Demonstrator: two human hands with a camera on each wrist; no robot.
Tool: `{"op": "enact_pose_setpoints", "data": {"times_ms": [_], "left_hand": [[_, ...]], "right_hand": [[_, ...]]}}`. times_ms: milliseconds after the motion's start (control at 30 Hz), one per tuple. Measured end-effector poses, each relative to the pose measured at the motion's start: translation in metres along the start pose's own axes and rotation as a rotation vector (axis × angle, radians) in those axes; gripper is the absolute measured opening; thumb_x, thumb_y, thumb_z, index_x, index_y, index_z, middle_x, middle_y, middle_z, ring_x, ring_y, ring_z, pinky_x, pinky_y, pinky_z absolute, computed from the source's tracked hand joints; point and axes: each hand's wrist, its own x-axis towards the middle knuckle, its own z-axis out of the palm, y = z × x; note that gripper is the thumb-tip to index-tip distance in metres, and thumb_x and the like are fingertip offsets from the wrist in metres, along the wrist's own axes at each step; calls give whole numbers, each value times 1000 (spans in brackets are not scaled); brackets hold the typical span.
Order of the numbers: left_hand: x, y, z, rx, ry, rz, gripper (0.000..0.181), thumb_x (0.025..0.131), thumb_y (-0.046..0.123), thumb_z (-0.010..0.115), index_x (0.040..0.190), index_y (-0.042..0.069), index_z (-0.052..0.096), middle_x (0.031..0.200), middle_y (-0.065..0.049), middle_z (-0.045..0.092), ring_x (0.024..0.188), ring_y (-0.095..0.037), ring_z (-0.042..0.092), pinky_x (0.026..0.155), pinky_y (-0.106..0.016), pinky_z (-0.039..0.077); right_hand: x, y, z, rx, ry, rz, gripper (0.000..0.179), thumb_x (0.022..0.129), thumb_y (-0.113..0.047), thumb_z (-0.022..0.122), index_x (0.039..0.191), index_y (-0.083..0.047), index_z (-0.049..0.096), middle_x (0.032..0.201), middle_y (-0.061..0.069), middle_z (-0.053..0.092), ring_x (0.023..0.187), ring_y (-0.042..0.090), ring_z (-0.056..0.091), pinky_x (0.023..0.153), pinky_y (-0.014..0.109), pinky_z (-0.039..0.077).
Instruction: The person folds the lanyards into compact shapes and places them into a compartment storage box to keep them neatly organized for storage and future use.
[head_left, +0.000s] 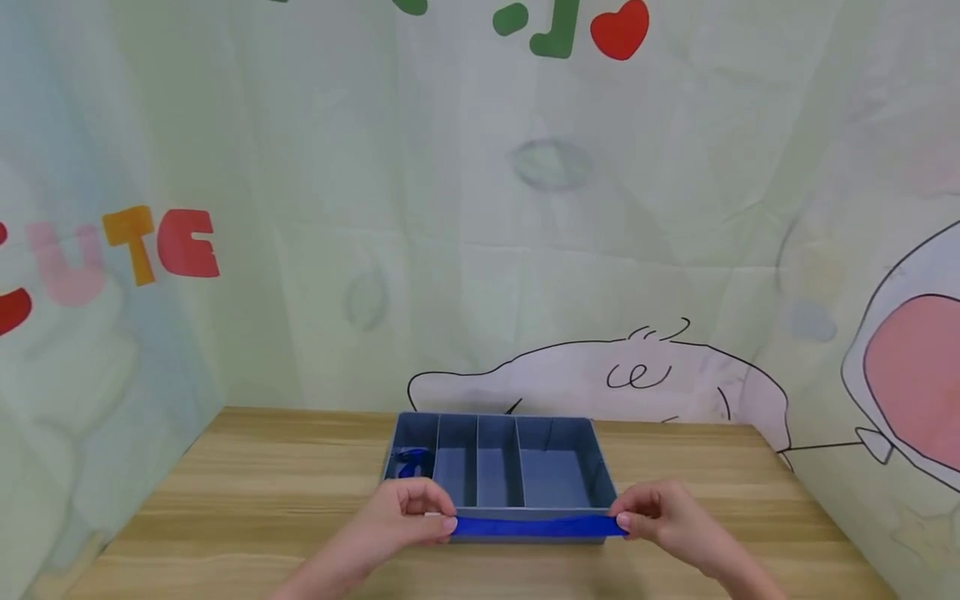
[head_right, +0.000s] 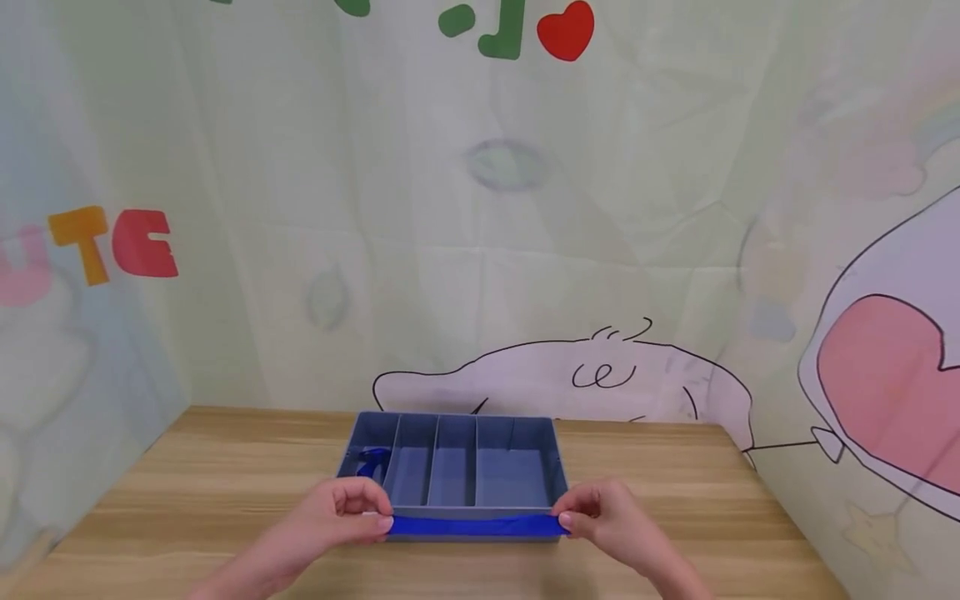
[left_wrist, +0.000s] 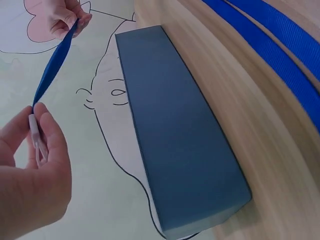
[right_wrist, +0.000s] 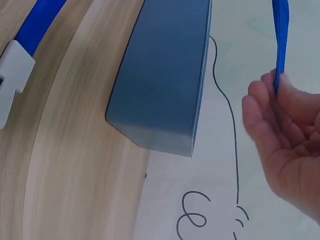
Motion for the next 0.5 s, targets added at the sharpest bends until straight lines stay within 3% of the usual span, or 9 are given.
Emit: {"op": "enact_pose_setpoints", "data": {"times_ms": [167,333,500], "left_hand": [[3,-7,1,-7,40,-46,21,85,10,68,96,-6,61,81,-2,66,76,-14,62,76,-32,54],[4,-15,-1,-21,27,-87,18,86,11,67,96,-2,62,79,0,65,75,-13,60,76,-32,54],[3,-19,0,-57,7,-108,16,86,13,67,95,0,63,80,0,66,73,-13,60,74,-29,54]], "right_hand": [[-2,-1,4,38,21,43,16,89,-4,60,92,12,63,79,11,64,67,11,59,64,27,55],[-7,1,3,158,19,139,22,86,-7,65,94,14,64,76,11,67,65,13,61,63,28,55],[-9,3,-3,295,8,186,28,86,-11,67,98,13,64,78,8,68,67,12,63,66,30,56]]}}
